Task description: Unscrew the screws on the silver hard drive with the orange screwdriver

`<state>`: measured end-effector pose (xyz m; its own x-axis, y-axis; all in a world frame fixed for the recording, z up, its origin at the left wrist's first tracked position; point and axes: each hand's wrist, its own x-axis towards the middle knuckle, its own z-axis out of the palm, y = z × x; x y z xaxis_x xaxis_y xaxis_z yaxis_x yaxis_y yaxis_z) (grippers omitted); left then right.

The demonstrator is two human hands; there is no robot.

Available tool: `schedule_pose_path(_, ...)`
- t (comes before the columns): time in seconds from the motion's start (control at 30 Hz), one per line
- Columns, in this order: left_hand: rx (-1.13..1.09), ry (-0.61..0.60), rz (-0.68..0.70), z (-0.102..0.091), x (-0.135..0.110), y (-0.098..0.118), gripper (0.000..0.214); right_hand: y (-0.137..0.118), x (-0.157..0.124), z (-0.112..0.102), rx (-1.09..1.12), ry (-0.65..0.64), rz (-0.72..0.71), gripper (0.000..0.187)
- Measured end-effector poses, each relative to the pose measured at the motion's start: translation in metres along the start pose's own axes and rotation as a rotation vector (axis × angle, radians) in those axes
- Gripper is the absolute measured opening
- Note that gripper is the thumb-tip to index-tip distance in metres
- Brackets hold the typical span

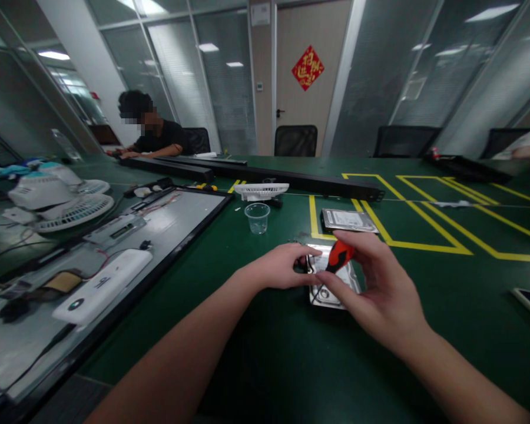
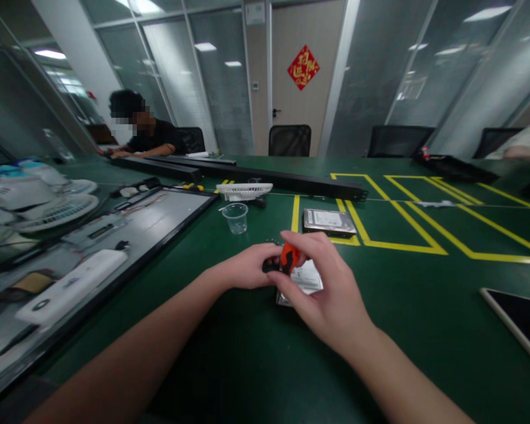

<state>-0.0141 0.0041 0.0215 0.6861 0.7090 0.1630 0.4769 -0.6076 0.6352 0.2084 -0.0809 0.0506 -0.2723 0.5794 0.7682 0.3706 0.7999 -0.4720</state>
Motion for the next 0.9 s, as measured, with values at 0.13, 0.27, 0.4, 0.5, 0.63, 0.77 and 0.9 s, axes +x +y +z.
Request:
schedule_pose_path(0.13, -0.004, -0.012, -0.030, -0.0008, -0.0007, 0.0018, 0.051, -0.0007, -0.0004, 0.0003, -0.006, 0.013, 0.021, 0.061)
schedule_pose_path(0.27, 0.026, -0.010, -0.029, -0.0004, 0.0004, 0.0011, 0.050, -0.0032, -0.0037, 0.0002, 0.039, -0.010, 0.059, 0.062)
schedule_pose_path(0.4, 0.057, -0.011, -0.046, 0.0000, 0.0016, 0.0008, 0.053, -0.0025, -0.0063, -0.0003, 0.095, -0.037, 0.107, 0.063)
schedule_pose_path(0.5, 0.026, -0.013, -0.033, -0.0003, 0.0011, 0.0025, 0.049, -0.0006, -0.0051, -0.0008, 0.074, -0.039, 0.085, 0.064)
schedule_pose_path(0.63, -0.015, 0.001, -0.010, -0.0009, -0.0009, 0.0047, 0.045, 0.0016, -0.0007, -0.0016, -0.022, 0.003, 0.000, 0.064)
schedule_pose_path(0.77, -0.014, -0.006, -0.022, -0.0013, -0.0018, 0.0046, 0.049, 0.0013, 0.0004, -0.0012, -0.046, 0.015, 0.004, 0.059)
schedule_pose_path(0.9, 0.000, -0.014, -0.027, -0.0007, -0.0004, 0.0024, 0.051, -0.0020, -0.0022, 0.0004, -0.011, 0.019, 0.041, 0.058)
